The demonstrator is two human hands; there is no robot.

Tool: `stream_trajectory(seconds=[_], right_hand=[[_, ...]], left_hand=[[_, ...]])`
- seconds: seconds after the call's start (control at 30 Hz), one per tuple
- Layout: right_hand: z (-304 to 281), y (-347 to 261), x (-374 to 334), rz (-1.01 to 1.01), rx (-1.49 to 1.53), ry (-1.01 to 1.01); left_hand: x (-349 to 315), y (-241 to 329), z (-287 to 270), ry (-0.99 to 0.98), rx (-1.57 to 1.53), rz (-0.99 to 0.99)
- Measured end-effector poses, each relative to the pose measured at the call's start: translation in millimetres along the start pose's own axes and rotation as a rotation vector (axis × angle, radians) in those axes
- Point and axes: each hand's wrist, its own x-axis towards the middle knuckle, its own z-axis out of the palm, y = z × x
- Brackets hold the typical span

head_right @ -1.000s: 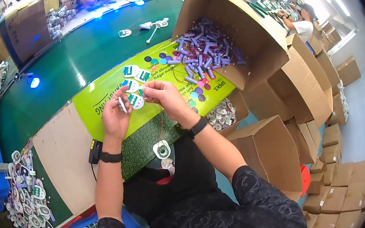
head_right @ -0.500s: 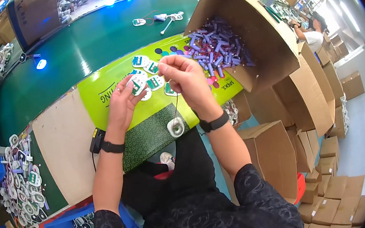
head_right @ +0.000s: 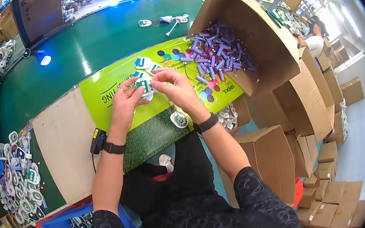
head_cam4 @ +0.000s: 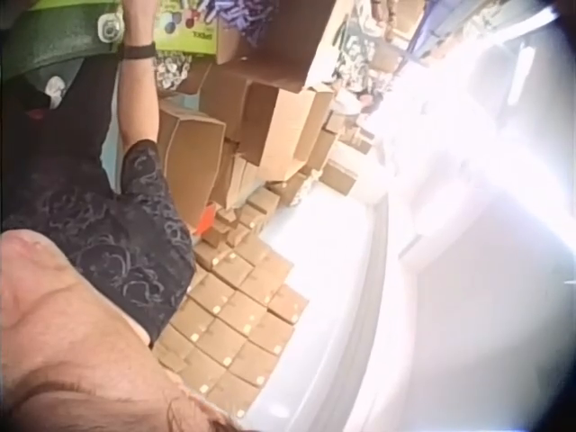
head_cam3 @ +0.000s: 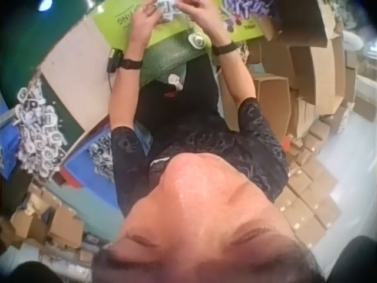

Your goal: The person connects circuit boards to batteries and places them on a mat before gathering more boards from a blue bin to stack on the table. Finally, they transfer a bundle of wired components from a box and arrange them onto the stack.

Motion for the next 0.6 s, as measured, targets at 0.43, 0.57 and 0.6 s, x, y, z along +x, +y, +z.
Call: stream_trajectory(seconds=[0.43, 0.57, 0.6], right_hand=[[7.8, 6.7, -2.3, 0.153, 0.125, 0.074], [8.3, 10.6, -2.6, 0.008, 0.019, 0.078], [10.3, 9.5, -1.9, -0.058, -0.046, 0.088]], left_hand=[[-1.5, -0.2, -4.3, -0.165, -0.002, -0.015], [-1.2, -1.0, -4.6, -0.161, -0.050, -0.040], [-1.0, -1.3, -5.5, -0.156, -0.049, -0.037]])
